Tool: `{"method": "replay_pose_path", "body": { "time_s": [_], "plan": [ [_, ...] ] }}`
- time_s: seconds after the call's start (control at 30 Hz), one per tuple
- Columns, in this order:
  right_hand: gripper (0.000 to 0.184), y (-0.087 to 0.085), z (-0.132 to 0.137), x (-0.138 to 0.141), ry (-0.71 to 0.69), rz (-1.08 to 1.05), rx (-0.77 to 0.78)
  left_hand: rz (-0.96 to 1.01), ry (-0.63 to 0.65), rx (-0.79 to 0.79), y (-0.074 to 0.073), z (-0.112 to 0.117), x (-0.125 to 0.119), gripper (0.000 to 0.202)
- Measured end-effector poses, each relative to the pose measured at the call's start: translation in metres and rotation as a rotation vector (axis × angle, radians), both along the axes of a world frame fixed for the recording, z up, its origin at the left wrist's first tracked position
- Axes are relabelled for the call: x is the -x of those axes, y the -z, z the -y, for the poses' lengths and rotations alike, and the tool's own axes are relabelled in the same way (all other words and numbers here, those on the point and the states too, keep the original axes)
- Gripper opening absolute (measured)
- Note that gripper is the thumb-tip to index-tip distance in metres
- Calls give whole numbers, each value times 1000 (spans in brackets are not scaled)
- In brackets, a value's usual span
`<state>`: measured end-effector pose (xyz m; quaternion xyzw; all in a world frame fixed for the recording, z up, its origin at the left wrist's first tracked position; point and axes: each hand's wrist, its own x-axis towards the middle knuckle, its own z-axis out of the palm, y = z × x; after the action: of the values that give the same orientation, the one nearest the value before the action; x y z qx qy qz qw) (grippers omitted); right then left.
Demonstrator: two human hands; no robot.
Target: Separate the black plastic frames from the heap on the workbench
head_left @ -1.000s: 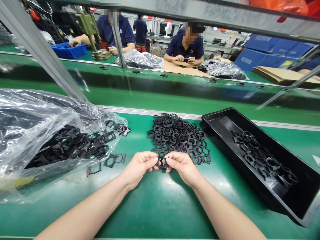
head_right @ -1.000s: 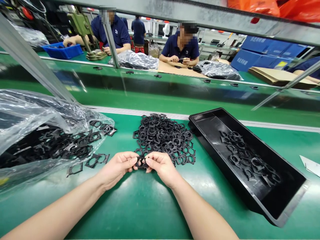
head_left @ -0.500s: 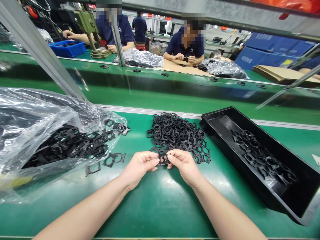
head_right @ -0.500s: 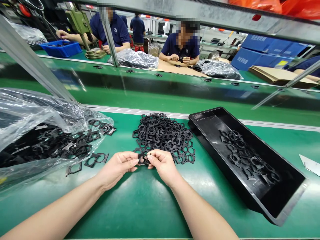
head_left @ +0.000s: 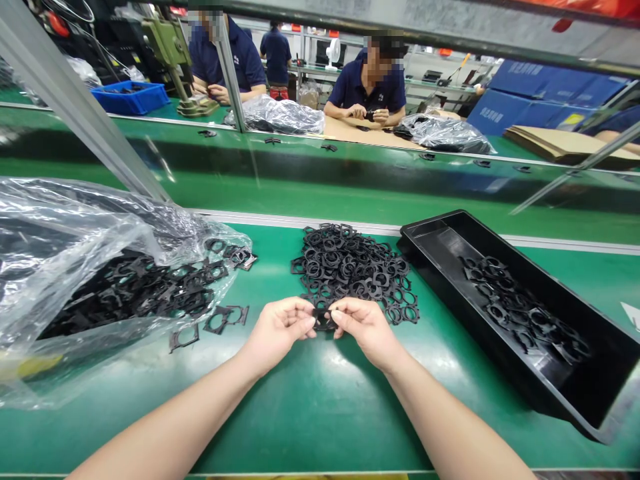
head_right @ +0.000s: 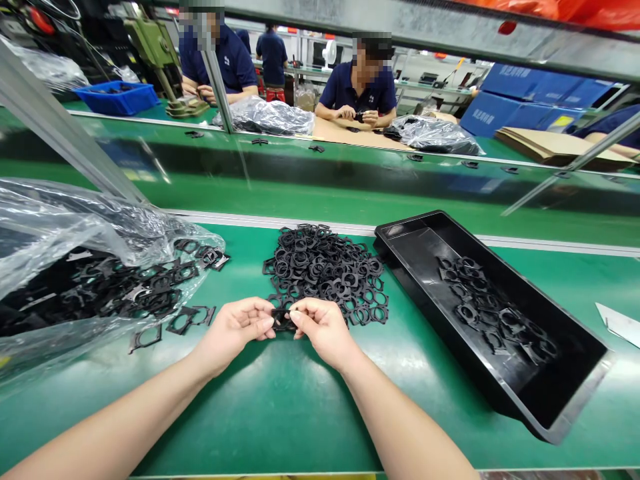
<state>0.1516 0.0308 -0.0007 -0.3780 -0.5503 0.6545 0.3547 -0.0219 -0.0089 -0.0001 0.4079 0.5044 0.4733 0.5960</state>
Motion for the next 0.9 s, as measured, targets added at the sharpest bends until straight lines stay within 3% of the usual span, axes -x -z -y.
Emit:
{"method": "replay_pose_path", "body": {
  "time_s": [0.17,0.5,0.73,0.83,0.9],
  "plan": [
    [25,4,1,1,-23,-54,59,119,50,71,-4,-3,2,31],
    [23,5,0,1,-30,-98,92,135,112,155,-3,-2,3,28],
    [22,1,3,3,-117,-217,234,389,245,145,-4,2,2,29],
    [21,1,3,2,-149,-214,240,318,317,76,-6,2,3,28],
    [21,2,1,1,-108,-177,171,192,283,25,-6,0,3,27]
  ]
}}
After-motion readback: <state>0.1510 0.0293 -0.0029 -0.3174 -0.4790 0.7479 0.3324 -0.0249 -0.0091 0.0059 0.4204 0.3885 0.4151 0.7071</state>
